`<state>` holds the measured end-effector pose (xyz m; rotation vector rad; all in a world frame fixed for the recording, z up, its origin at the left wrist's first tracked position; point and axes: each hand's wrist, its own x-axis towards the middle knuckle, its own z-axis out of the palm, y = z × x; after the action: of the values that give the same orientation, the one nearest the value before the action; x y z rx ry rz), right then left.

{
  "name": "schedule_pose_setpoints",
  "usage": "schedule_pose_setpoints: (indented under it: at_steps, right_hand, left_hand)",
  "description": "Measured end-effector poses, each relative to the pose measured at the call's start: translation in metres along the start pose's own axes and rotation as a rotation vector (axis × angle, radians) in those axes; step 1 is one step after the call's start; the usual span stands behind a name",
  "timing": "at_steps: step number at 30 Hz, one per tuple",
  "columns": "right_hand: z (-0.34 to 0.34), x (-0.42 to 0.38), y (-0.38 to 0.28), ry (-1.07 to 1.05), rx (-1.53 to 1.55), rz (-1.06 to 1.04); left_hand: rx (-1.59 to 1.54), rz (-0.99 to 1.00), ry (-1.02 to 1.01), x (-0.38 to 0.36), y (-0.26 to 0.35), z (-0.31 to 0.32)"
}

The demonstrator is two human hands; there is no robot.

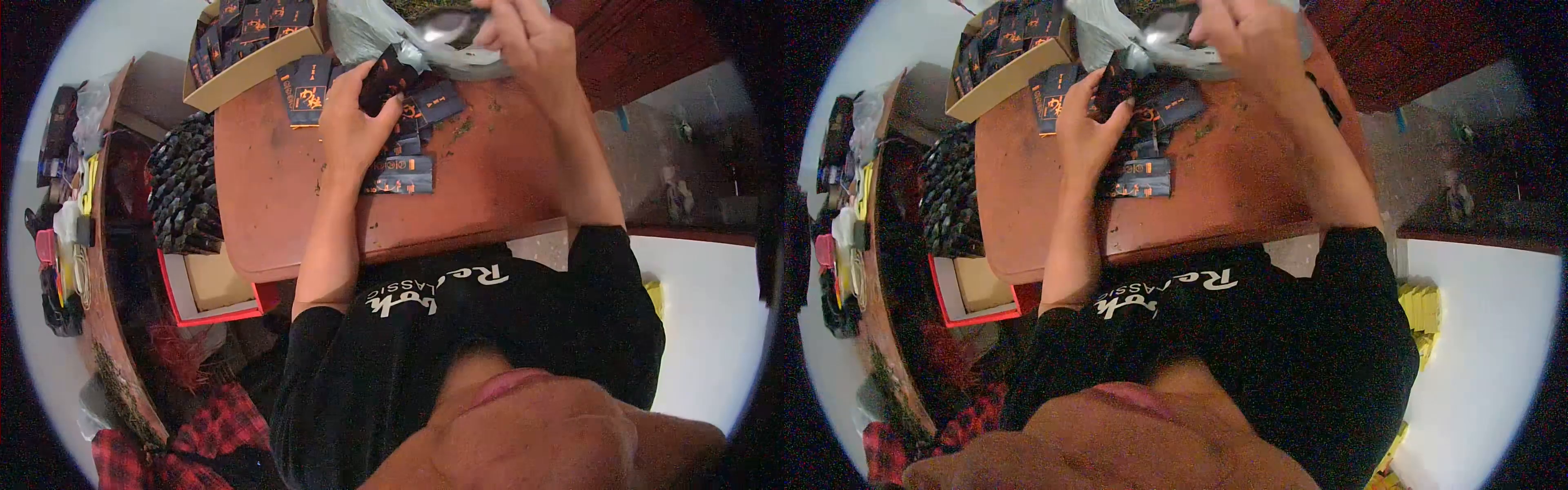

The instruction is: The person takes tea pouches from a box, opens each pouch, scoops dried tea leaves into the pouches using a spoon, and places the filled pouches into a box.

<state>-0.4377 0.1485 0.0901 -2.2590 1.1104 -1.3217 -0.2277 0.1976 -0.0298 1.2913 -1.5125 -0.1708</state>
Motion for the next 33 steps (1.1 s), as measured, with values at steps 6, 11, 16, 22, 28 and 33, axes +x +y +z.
schedule_pose_setpoints:
  at_steps: [6, 11, 16, 22, 28, 33]
  right_hand:
    - [0.002, 0.043, 0.103, 0.038, -0.060, 0.133]
    - [0.036, 0.050, 0.151, 0.036, -0.129, 0.141]
    - [0.066, 0.044, 0.129, -0.041, 0.072, 0.359]
    - [0.056, 0.042, 0.125, -0.045, 0.335, 0.546]
    - [0.053, 0.046, 0.148, -0.003, 0.594, 0.690]
    - [0.039, 0.046, 0.141, 0.002, 0.660, 0.691]
  left_hand:
    - [0.011, 0.004, -0.014, 0.000, 0.001, -0.001]
    - [-0.020, -0.015, -0.021, 0.000, -0.001, 0.001]
    - [0.027, 0.006, -0.018, 0.000, -0.002, 0.000]
    - [0.034, 0.024, -0.026, 0.001, -0.002, 0.000]
    - [-0.004, -0.018, -0.026, 0.002, 0.001, -0.003]
    - [-0.002, -0.002, -0.025, 0.002, 0.001, -0.002]
